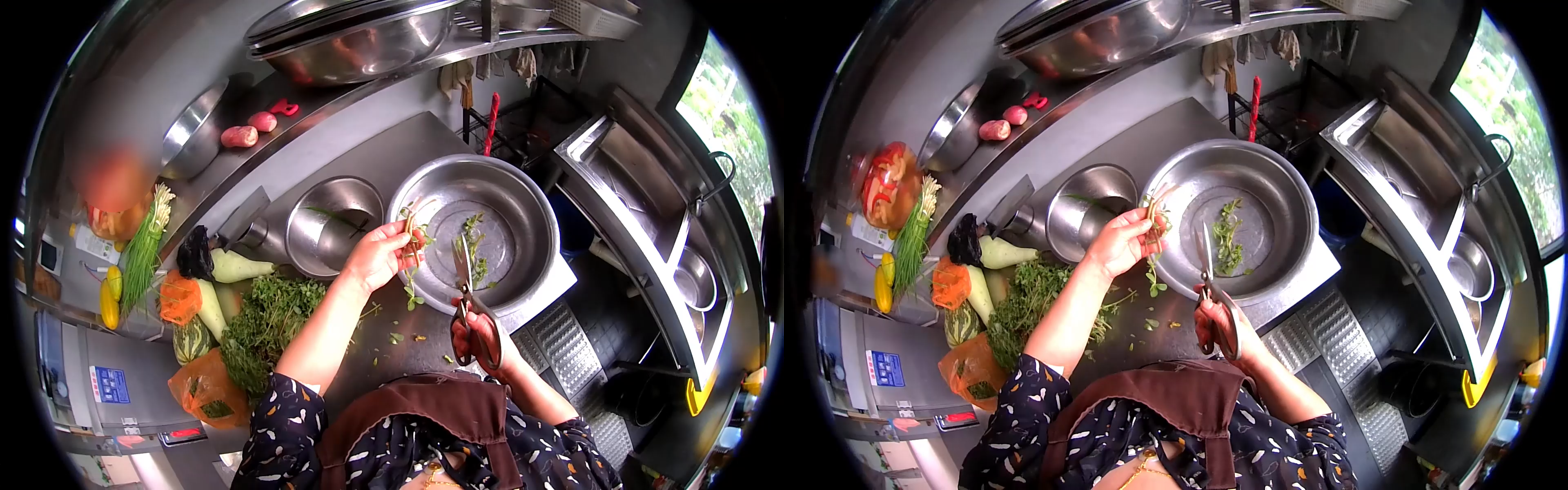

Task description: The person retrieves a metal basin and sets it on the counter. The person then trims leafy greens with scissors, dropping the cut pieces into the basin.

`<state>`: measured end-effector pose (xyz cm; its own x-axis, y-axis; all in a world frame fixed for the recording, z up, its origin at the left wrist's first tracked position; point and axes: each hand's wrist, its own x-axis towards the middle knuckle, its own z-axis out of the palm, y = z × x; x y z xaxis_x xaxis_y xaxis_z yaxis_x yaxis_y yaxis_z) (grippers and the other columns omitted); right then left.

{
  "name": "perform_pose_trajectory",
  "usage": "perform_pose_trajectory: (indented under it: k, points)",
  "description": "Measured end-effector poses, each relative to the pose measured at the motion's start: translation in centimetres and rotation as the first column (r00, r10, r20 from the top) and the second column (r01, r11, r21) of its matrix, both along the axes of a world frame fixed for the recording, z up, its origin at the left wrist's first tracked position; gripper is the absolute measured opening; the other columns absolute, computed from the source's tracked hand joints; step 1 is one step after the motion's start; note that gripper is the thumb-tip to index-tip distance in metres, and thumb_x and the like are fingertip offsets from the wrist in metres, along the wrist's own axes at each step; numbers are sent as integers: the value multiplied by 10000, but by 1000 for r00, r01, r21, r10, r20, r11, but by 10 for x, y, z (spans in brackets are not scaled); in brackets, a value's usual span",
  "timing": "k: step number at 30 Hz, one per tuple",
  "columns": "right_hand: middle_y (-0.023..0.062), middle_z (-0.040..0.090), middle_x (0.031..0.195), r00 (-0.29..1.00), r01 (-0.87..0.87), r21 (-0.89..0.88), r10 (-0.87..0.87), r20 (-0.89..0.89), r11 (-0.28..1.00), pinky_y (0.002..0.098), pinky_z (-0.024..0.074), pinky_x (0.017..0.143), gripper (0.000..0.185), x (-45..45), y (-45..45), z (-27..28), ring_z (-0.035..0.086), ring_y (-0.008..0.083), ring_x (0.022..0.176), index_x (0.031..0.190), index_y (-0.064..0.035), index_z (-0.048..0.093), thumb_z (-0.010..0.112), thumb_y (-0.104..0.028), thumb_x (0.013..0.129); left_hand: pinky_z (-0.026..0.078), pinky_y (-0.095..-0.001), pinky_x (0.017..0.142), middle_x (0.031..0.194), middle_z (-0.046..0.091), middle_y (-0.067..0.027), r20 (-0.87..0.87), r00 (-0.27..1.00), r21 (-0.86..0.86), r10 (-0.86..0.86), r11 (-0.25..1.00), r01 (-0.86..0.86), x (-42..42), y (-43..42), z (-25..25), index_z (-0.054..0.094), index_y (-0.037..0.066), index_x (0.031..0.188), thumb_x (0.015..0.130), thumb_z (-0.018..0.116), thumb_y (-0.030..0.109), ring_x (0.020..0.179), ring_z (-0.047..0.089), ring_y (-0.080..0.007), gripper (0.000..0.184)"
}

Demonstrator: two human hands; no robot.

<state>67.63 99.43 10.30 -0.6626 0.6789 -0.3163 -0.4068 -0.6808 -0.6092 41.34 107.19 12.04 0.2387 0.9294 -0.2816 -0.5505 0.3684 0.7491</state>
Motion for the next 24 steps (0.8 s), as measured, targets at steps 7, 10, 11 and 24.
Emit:
perform_pose_trajectory:
  k: [7, 10, 11, 24]
  points:
    - [7, 458, 735, 995, -62, 113, 53, 85, 992, 259, 412, 535, 533, 1, -9, 5, 468, 105, 607, 1325, -57, 383, 627, -273, 904, 568, -381, 792, 973, 646, -115, -178, 889, 145, 422, 905, -400, -66, 5, 0, 590, 33, 1061, 931, 512, 35, 892, 648, -226, 151]
    - [-6, 453, 740, 985, -136, 104, 123, 123, 985, 248, 406, 535, 517, -1, -14, 2, 452, 91, 613, 1323, -73, 392, 630, -260, 904, 561, -367, 776, 963, 652, -109, -154, 838, 115, 524, 852, -511, -92, 6, -4, 573, 53, 1024, 932, 525, 41, 885, 651, -228, 104]
    - [-6, 453, 740, 984, -146, 105, 133, 121, 984, 248, 406, 535, 517, -3, -14, 3, 452, 91, 613, 1323, -73, 392, 630, -260, 904, 561, -368, 770, 949, 652, -100, -147, 819, 89, 555, 832, -548, -98, 5, -6, 559, 65, 1015, 929, 528, 36, 875, 653, -225, 96]
    - [20, 485, 728, 943, -308, 174, 276, 186, 935, 239, 398, 525, 516, -52, -5, 24, 487, 107, 586, 1324, -45, 394, 623, -254, 911, 526, -490, 751, 900, 622, -166, 124, 738, -196, 663, 746, -637, -90, 20, -21, 520, 72, 859, 971, 507, 269, 890, 637, -355, 227]
